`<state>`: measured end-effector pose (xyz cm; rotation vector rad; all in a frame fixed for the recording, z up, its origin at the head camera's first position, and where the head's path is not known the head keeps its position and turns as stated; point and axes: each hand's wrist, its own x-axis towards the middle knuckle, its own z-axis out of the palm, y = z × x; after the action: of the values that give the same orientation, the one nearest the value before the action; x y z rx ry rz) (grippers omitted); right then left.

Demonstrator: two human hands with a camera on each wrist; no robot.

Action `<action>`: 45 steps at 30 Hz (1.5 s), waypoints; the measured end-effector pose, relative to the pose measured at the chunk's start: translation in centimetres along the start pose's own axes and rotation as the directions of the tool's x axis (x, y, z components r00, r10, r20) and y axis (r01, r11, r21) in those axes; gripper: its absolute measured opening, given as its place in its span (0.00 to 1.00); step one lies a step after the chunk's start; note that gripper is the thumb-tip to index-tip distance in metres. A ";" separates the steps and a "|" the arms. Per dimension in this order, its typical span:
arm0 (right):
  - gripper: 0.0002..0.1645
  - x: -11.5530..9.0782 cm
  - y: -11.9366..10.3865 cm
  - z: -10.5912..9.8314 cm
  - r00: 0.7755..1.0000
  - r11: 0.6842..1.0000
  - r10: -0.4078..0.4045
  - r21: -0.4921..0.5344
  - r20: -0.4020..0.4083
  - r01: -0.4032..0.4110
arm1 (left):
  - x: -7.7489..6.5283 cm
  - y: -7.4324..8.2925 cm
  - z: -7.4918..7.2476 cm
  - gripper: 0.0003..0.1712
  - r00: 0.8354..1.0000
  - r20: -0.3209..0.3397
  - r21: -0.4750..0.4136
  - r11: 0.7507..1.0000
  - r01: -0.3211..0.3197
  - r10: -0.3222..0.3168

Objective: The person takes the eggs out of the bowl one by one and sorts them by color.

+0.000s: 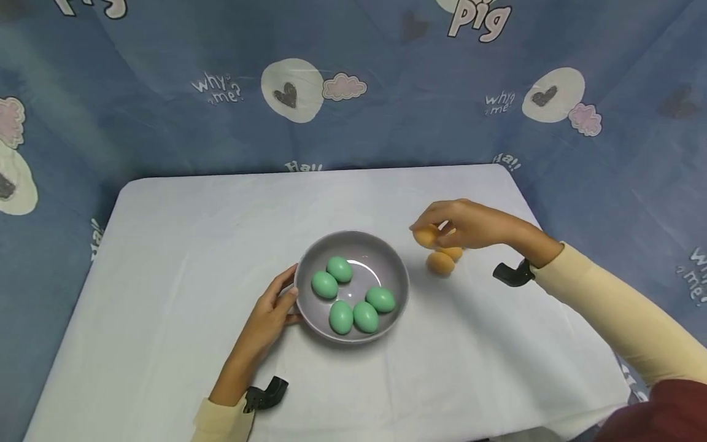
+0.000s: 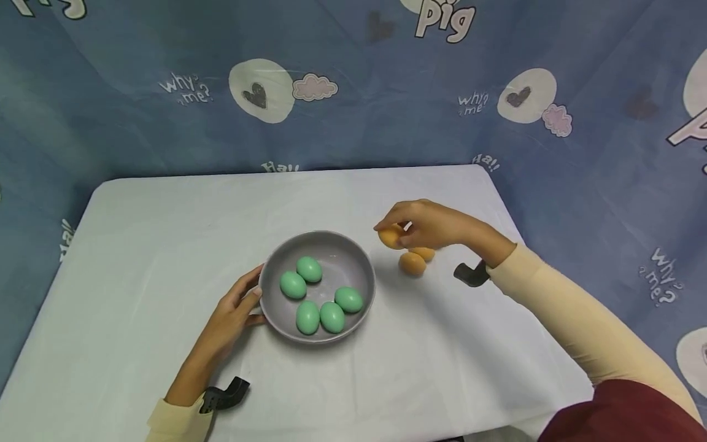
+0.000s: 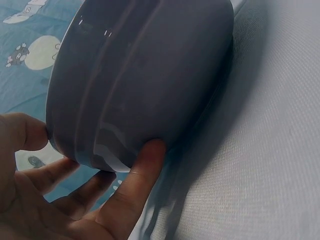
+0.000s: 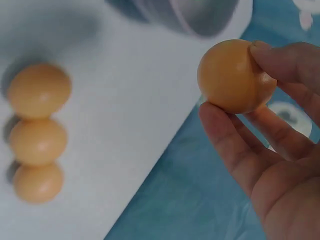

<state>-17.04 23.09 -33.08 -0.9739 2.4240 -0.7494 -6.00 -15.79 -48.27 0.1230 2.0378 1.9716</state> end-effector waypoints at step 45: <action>0.28 -8.5 12.4 2.4 0.901 0.901 0.409 0.218 -0.141 -0.375 | -0.1 0.2 1.2 0.30 1.000 -0.025 0.060 0.998 -0.002 0.004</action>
<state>-16.26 36.02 -41.05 -0.3318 2.5326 -0.9245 -5.57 -14.67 -48.03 0.1151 2.1142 1.9239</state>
